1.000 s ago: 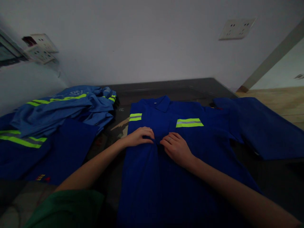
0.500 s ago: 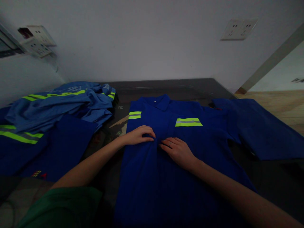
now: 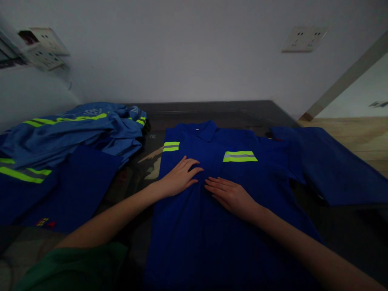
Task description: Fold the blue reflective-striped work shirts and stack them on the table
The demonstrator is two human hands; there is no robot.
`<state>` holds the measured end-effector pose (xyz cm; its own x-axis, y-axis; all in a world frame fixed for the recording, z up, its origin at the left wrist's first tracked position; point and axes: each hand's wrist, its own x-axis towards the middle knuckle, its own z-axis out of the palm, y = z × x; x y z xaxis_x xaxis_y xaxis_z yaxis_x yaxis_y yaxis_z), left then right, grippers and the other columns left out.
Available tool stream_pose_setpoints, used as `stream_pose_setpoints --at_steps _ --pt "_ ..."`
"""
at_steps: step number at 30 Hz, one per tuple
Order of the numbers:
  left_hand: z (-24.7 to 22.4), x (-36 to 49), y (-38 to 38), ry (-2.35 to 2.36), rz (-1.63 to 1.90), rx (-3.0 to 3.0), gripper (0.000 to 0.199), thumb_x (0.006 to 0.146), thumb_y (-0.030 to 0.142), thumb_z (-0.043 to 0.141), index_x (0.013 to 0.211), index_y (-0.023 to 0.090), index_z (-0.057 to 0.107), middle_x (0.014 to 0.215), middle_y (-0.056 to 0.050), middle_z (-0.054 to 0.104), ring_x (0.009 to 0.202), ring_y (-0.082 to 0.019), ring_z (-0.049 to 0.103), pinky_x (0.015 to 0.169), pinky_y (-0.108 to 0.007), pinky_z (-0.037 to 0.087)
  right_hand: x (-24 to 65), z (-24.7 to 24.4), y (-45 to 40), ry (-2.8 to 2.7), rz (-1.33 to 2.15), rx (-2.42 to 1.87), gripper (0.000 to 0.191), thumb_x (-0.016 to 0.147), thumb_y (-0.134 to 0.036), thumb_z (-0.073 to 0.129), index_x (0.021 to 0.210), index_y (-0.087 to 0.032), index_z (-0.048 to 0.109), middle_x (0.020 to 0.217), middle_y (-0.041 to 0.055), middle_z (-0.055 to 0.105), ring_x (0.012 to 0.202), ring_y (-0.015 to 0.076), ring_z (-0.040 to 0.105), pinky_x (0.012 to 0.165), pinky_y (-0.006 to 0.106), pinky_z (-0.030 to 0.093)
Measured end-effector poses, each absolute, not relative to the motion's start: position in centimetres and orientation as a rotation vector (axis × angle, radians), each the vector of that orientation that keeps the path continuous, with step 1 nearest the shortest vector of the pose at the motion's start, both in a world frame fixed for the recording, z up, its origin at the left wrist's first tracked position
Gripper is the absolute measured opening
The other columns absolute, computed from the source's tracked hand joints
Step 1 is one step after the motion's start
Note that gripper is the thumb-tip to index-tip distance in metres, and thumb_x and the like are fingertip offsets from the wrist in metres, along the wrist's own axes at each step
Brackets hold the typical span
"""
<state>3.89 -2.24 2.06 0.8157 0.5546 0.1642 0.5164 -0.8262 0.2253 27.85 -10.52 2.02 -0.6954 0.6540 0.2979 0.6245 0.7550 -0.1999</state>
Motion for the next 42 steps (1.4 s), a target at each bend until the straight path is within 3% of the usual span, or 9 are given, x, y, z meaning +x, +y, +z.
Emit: stream_pose_setpoints --at_steps 4,10,18,23,31,38,42 --pt "1.3 4.2 -2.7 0.956 0.267 2.849 0.057 0.095 0.035 0.044 0.146 0.020 0.026 0.156 -0.014 0.019 0.145 -0.027 0.012 0.115 -0.048 0.020 28.9 2.9 -11.4 -2.473 0.258 -1.056 0.035 0.092 -0.015 0.045 0.124 -0.016 0.060 0.129 0.0093 0.061 0.124 0.0183 0.052 0.103 0.038 0.047" --pt "0.9 4.4 -2.3 0.905 0.175 2.815 0.057 0.095 0.037 0.041 0.149 0.026 0.024 0.159 -0.010 0.009 0.146 -0.026 0.008 0.117 -0.048 0.015 27.4 3.1 -11.7 -2.531 0.274 -1.033 0.035 0.094 -0.018 0.046 0.127 -0.017 0.059 0.131 0.0085 0.059 0.126 0.0182 0.051 0.107 0.040 0.043" --pt "0.7 3.6 -0.8 0.955 0.373 2.516 0.054 0.099 0.030 0.026 0.151 0.019 0.017 0.156 -0.010 0.023 0.145 -0.017 0.015 0.117 -0.042 0.018 24.8 1.4 -12.3 -2.699 0.210 -1.028 0.056 0.090 -0.036 0.057 0.137 -0.009 0.047 0.144 0.0165 0.044 0.136 0.0234 0.037 0.113 0.045 0.031" --pt "-0.2 4.2 1.9 1.343 0.338 2.630 0.056 0.097 0.040 0.033 0.146 0.014 0.031 0.155 -0.013 0.025 0.146 -0.025 0.011 0.117 -0.047 0.014 25.0 0.8 -12.5 -2.725 0.181 -1.050 0.054 0.092 -0.038 0.052 0.139 -0.011 0.045 0.144 0.0150 0.043 0.136 0.0231 0.038 0.114 0.047 0.029" --pt "-0.1 6.5 8.3 1.703 0.090 2.501 0.058 0.097 0.049 0.026 0.150 0.027 0.023 0.157 -0.005 0.018 0.144 -0.029 0.016 0.115 -0.053 0.016 24.9 0.9 -12.6 -2.679 0.243 -1.050 0.049 0.093 -0.035 0.051 0.138 -0.016 0.047 0.145 0.0123 0.044 0.136 0.0216 0.037 0.114 0.047 0.029" --pt "-1.2 7.2 11.0 1.876 0.275 2.385 0.060 0.093 0.057 0.026 0.149 0.033 0.025 0.158 -0.004 0.016 0.145 -0.028 0.015 0.115 -0.054 0.014 25.1 0.7 -12.7 -2.659 0.248 -1.041 0.048 0.094 -0.033 0.050 0.138 -0.015 0.047 0.145 0.0118 0.044 0.136 0.0211 0.037 0.114 0.047 0.029" --pt "-1.4 7.4 11.0 1.877 0.374 2.390 0.059 0.093 0.055 0.030 0.147 0.032 0.030 0.157 -0.004 0.022 0.144 -0.028 0.019 0.115 -0.054 0.015 24.6 2.0 -11.9 -2.644 0.259 -1.066 0.038 0.096 -0.031 0.047 0.130 -0.018 0.055 0.137 0.0097 0.054 0.129 0.0202 0.048 0.110 0.045 0.035"
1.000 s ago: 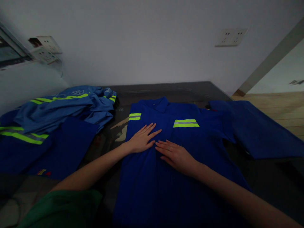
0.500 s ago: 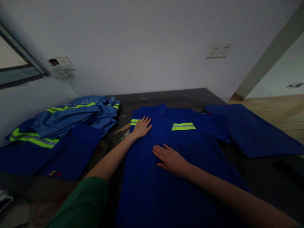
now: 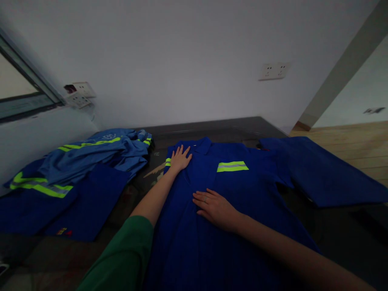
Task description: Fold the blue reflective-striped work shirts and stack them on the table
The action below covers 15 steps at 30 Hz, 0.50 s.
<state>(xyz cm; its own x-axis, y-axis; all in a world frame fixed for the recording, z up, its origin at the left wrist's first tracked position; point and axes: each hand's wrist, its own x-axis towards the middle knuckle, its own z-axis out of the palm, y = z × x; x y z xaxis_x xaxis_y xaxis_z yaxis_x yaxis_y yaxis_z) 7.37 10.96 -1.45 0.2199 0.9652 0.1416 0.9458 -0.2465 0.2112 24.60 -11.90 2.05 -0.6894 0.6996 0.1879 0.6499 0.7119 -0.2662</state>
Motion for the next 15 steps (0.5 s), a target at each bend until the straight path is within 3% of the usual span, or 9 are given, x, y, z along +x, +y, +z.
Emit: stream_pose_setpoints --at_steps 5,9,12,15 --pt "0.0 6.3 10.7 1.769 0.754 2.273 0.046 0.094 0.033 0.037 0.138 0.019 0.045 0.147 -0.011 0.041 0.137 -0.023 0.035 0.113 -0.044 0.028 23.1 3.2 -10.3 -2.619 0.165 -1.091 0.037 0.095 -0.029 0.047 0.128 -0.014 0.058 0.131 0.0115 0.059 0.122 0.0210 0.054 0.108 0.041 0.039" --pt "1.2 3.9 9.3 1.517 0.921 2.332 0.037 0.090 0.017 0.035 0.120 0.016 0.058 0.126 -0.010 0.059 0.122 -0.018 0.051 0.108 -0.038 0.037 22.7 1.8 -9.9 -2.648 0.124 -1.095 0.036 0.095 -0.028 0.047 0.127 -0.015 0.058 0.133 0.0116 0.057 0.124 0.0212 0.053 0.107 0.042 0.040" --pt "0.9 2.8 7.3 1.491 0.676 2.436 0.037 0.091 0.023 0.039 0.122 0.015 0.057 0.131 -0.011 0.056 0.127 -0.020 0.048 0.110 -0.039 0.035 23.0 0.8 -10.1 -2.628 0.120 -1.079 0.038 0.096 -0.026 0.045 0.131 -0.015 0.055 0.137 0.0119 0.053 0.128 0.0206 0.048 0.109 0.043 0.037" --pt "-0.1 3.2 5.4 1.619 0.331 2.489 0.051 0.093 0.036 0.040 0.137 0.012 0.044 0.148 -0.016 0.039 0.139 -0.028 0.032 0.113 -0.044 0.028 23.2 0.2 -10.5 -2.630 0.132 -1.080 0.041 0.096 -0.026 0.044 0.135 -0.014 0.051 0.140 0.0133 0.049 0.132 0.0211 0.044 0.112 0.047 0.032"
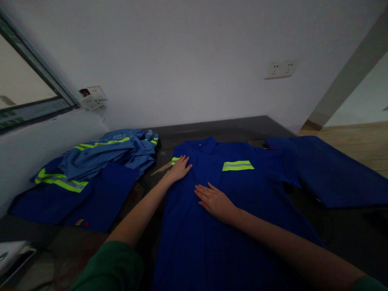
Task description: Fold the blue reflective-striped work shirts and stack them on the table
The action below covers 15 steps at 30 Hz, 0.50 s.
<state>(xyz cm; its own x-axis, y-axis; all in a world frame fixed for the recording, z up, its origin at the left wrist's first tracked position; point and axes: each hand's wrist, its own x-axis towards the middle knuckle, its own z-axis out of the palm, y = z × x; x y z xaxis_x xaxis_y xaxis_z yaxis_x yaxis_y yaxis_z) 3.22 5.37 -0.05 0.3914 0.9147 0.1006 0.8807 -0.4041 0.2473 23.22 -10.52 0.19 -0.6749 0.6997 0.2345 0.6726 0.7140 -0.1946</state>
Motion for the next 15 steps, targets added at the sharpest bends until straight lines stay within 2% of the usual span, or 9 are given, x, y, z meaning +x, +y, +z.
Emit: stream_pose_setpoints --at_steps 3,6,8,11,13,15 --pt "-0.7 4.2 4.2 1.755 0.212 2.499 0.058 0.095 0.043 0.036 0.146 0.015 0.033 0.154 -0.015 0.026 0.143 -0.029 0.021 0.114 -0.047 0.023 23.4 0.0 -11.1 -2.638 0.149 -1.084 0.045 0.096 -0.029 0.043 0.140 -0.015 0.045 0.145 0.0138 0.043 0.136 0.0217 0.038 0.113 0.050 0.029" --pt "-0.8 4.5 3.8 1.805 0.238 2.510 0.057 0.095 0.045 0.033 0.147 0.020 0.032 0.155 -0.011 0.026 0.143 -0.027 0.022 0.115 -0.045 0.022 23.5 0.8 -11.4 -2.661 0.197 -1.105 0.045 0.096 -0.030 0.043 0.139 -0.015 0.045 0.146 0.0141 0.041 0.137 0.0226 0.035 0.113 0.052 0.027" --pt "-0.7 4.4 3.7 1.793 0.257 2.523 0.056 0.096 0.046 0.033 0.147 0.021 0.033 0.155 -0.010 0.026 0.143 -0.027 0.024 0.115 -0.044 0.022 23.4 2.2 -11.1 -2.657 0.270 -1.141 0.040 0.096 -0.028 0.043 0.133 -0.015 0.052 0.141 0.0134 0.048 0.133 0.0224 0.042 0.112 0.050 0.030" --pt "-0.7 4.2 3.7 1.766 0.289 2.523 0.056 0.096 0.048 0.031 0.147 0.024 0.033 0.155 -0.010 0.027 0.142 -0.027 0.025 0.114 -0.045 0.023 22.6 4.8 -9.8 -2.556 0.338 -1.244 0.030 0.096 -0.023 0.044 0.117 -0.016 0.064 0.121 0.0094 0.065 0.115 0.0186 0.059 0.102 0.037 0.044" --pt "-0.8 4.1 3.7 1.755 0.308 2.522 0.055 0.097 0.048 0.030 0.146 0.025 0.033 0.155 -0.009 0.027 0.143 -0.027 0.024 0.114 -0.045 0.024 21.6 6.1 -8.6 -2.497 0.279 -1.324 0.025 0.095 -0.021 0.046 0.107 -0.017 0.067 0.110 0.0080 0.069 0.106 0.0181 0.063 0.093 0.032 0.049" --pt "-0.8 4.0 3.7 1.754 0.309 2.529 0.054 0.097 0.047 0.031 0.146 0.025 0.034 0.155 -0.009 0.027 0.143 -0.028 0.023 0.114 -0.045 0.023 20.4 6.7 -7.5 -2.477 0.176 -1.409 0.022 0.093 -0.023 0.050 0.107 -0.016 0.065 0.109 0.0101 0.068 0.105 0.0212 0.063 0.088 0.033 0.050"
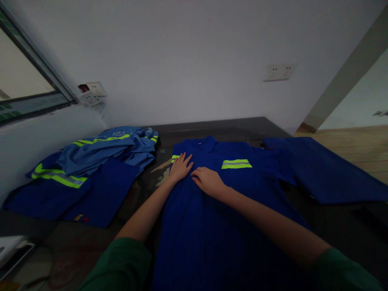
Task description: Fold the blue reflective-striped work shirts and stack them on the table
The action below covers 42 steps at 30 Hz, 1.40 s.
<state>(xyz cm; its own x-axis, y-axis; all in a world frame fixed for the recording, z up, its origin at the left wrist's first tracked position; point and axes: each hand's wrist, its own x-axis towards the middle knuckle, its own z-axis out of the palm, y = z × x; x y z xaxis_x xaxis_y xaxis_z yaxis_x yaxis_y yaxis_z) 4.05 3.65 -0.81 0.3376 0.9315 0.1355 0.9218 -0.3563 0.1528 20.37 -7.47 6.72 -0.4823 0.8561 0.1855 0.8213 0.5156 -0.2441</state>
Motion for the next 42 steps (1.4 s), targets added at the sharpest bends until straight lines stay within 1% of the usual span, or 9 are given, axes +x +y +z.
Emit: stream_pose_setpoints --at_steps 4,9,17,21,24,28,31,35,42 --pt "-0.7 4.1 3.5 1.743 0.299 2.546 0.054 0.097 0.046 0.030 0.146 0.024 0.034 0.155 -0.010 0.028 0.143 -0.029 0.023 0.114 -0.045 0.022 18.7 6.0 -6.1 -2.429 0.215 -1.707 0.035 0.090 -0.033 0.058 0.119 -0.013 0.053 0.103 0.0154 0.069 0.097 0.0269 0.066 0.077 0.035 0.051" --pt "-0.4 4.2 3.4 1.780 0.286 2.531 0.053 0.098 0.046 0.029 0.146 0.025 0.035 0.154 -0.009 0.030 0.142 -0.027 0.025 0.114 -0.043 0.023 18.9 4.5 -6.0 -2.388 0.489 -1.750 0.022 0.092 -0.028 0.055 0.111 -0.019 0.050 0.100 0.0089 0.070 0.092 0.0219 0.068 0.072 0.028 0.046" --pt "-0.6 4.5 3.1 1.820 0.334 2.534 0.051 0.097 0.045 0.032 0.145 0.027 0.038 0.153 -0.009 0.031 0.141 -0.027 0.027 0.114 -0.044 0.025 19.3 3.3 -7.2 -2.577 0.026 -1.743 0.024 0.094 -0.035 0.052 0.107 -0.016 0.056 0.084 0.0117 0.071 0.081 0.0252 0.068 0.077 0.035 0.044" --pt "0.0 4.5 2.7 1.806 0.496 2.574 0.049 0.096 0.040 0.036 0.142 0.021 0.042 0.152 -0.010 0.034 0.141 -0.027 0.028 0.115 -0.044 0.024 22.2 4.2 -7.4 -2.473 0.086 -1.534 0.020 0.088 -0.035 0.061 0.096 -0.017 0.060 0.093 0.0086 0.069 0.091 0.0227 0.064 0.080 0.033 0.043" --pt "1.2 4.6 2.3 1.757 0.516 2.604 0.045 0.097 0.032 0.035 0.138 0.018 0.047 0.149 -0.011 0.038 0.140 -0.026 0.030 0.115 -0.044 0.023 24.5 5.2 -8.4 -2.226 0.160 -1.485 0.014 0.091 -0.029 0.056 0.097 -0.017 0.062 0.097 0.0074 0.067 0.093 0.0196 0.062 0.081 0.032 0.046" --pt "2.5 5.3 1.7 1.709 0.232 2.538 0.051 0.096 0.036 0.037 0.140 0.011 0.044 0.147 -0.018 0.040 0.138 -0.030 0.034 0.112 -0.042 0.028 24.9 4.9 -10.7 -2.316 0.175 -1.260 0.028 0.095 -0.023 0.046 0.117 -0.017 0.061 0.123 0.0103 0.062 0.115 0.0199 0.056 0.099 0.037 0.043" --pt "2.2 6.1 1.0 1.715 0.112 2.497 0.060 0.096 0.043 0.035 0.144 0.009 0.036 0.150 -0.021 0.032 0.140 -0.032 0.029 0.113 -0.043 0.027 24.0 3.2 -12.0 -2.560 0.132 -1.165 0.042 0.094 -0.033 0.049 0.132 -0.014 0.053 0.141 0.0141 0.048 0.132 0.0244 0.043 0.110 0.045 0.034" --pt "0.7 6.7 0.1 1.776 0.189 2.520 0.059 0.097 0.044 0.031 0.147 0.013 0.033 0.153 -0.017 0.027 0.143 -0.029 0.020 0.115 -0.043 0.022 23.7 1.0 -12.2 -2.699 0.121 -1.223 0.060 0.093 -0.042 0.049 0.142 -0.009 0.039 0.150 0.0179 0.034 0.138 0.0269 0.034 0.114 0.050 0.026" --pt "-0.6 6.5 0.8 1.809 0.252 2.560 0.056 0.096 0.046 0.032 0.148 0.026 0.031 0.155 -0.009 0.028 0.143 -0.029 0.021 0.114 -0.046 0.023 24.8 0.7 -11.6 -2.700 0.183 -1.188 0.061 0.097 -0.048 0.037 0.145 -0.010 0.034 0.152 0.0151 0.029 0.141 0.0237 0.026 0.116 0.049 0.020"
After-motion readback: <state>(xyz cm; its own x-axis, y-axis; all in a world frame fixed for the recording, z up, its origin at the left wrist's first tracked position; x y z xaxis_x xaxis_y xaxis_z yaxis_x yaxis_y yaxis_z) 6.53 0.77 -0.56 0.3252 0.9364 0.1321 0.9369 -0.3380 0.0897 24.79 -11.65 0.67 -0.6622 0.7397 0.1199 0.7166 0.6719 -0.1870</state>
